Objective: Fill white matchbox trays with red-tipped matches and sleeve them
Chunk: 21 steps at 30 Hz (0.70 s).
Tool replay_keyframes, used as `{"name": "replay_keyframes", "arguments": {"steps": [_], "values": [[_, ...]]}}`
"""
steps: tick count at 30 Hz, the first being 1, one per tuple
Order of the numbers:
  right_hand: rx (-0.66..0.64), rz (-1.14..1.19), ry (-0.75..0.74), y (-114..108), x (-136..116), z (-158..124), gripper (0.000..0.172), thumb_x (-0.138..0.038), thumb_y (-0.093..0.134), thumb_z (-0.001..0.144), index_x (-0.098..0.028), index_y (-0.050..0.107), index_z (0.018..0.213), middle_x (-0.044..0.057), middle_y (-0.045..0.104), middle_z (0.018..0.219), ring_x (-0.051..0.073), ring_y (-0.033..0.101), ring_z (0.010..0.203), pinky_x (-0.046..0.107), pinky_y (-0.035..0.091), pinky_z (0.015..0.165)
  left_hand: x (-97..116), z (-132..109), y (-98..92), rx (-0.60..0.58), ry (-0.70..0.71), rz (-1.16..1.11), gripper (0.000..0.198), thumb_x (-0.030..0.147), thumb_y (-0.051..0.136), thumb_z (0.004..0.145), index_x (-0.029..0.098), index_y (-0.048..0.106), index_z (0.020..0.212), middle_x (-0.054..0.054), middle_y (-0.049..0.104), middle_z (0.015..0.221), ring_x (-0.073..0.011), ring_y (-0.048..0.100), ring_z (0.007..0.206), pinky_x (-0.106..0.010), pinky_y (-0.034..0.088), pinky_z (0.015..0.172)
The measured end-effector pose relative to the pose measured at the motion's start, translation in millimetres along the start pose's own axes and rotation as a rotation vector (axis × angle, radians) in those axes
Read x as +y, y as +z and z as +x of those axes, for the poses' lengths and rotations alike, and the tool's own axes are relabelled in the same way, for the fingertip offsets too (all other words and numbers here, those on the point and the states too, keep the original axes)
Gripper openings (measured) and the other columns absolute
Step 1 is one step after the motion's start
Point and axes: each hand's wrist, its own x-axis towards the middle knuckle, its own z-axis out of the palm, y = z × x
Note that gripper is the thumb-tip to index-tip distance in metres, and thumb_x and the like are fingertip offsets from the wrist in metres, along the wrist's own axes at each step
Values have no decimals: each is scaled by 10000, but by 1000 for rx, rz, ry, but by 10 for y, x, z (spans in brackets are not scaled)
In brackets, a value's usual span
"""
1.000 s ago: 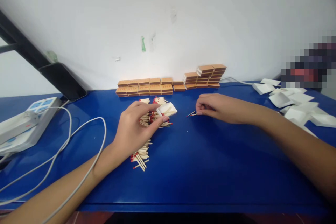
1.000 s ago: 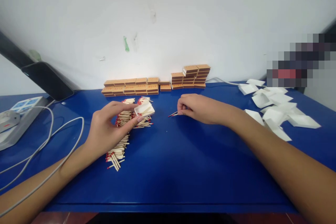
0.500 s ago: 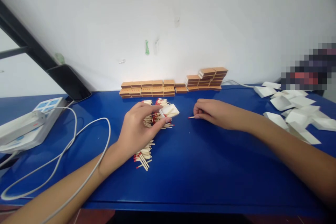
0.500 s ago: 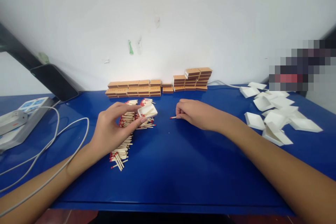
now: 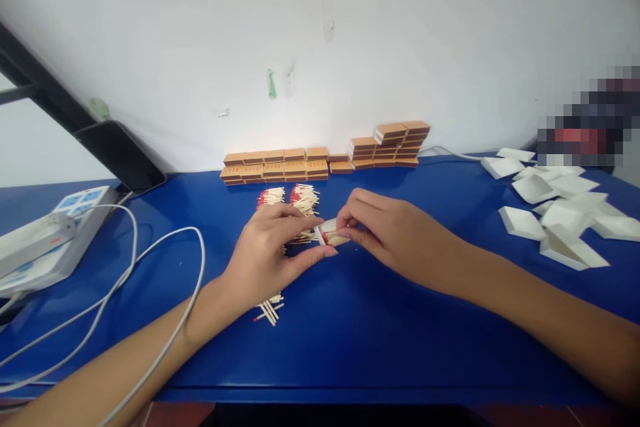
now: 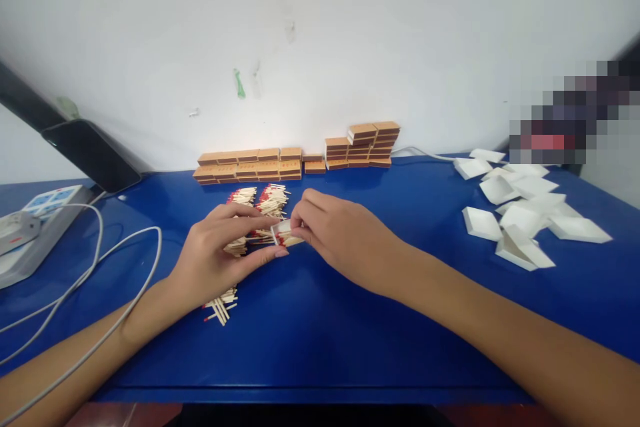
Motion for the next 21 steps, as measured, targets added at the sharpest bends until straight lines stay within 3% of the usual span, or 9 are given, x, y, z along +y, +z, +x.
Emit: {"name": "replay_keyframes", "arguments": {"steps": [8,13,16,21], "values": [[-24,-29,-33,26,57,-15,148,-240,504,1065,-194,629,1000,59,634,998,182,616,786,324,473,713,-22,6,-6,-20,-19,-20,383,418,870,849,157,793,1118,-107,784,1004,-236,732,927,-346,598,806],[120,40,-3,-15,36,10,151,-250,517,1046,-210,657,1004,52,647,926,176,603,769,317,452,692,-23,35,-58,36,-153,59,329,418,857,864,191,801,1094,-81,788,988,-239,736,910,-367,591,817],[132,77,50,78,38,34,153,-274,553,1027,-217,679,962,41,643,886,164,587,730,311,442,674,-44,75,-111,117,-269,138,284,426,840,880,217,808,1071,-54,800,988,-233,738,886,-373,582,801],[-2,133,44,378,13,86,87,-279,630,995,-215,688,1005,45,649,970,174,611,804,313,466,736,-100,83,-115,131,-307,130,255,395,844,881,228,803,1069,-33,809,991,-221,741,891,-360,585,817]]}}
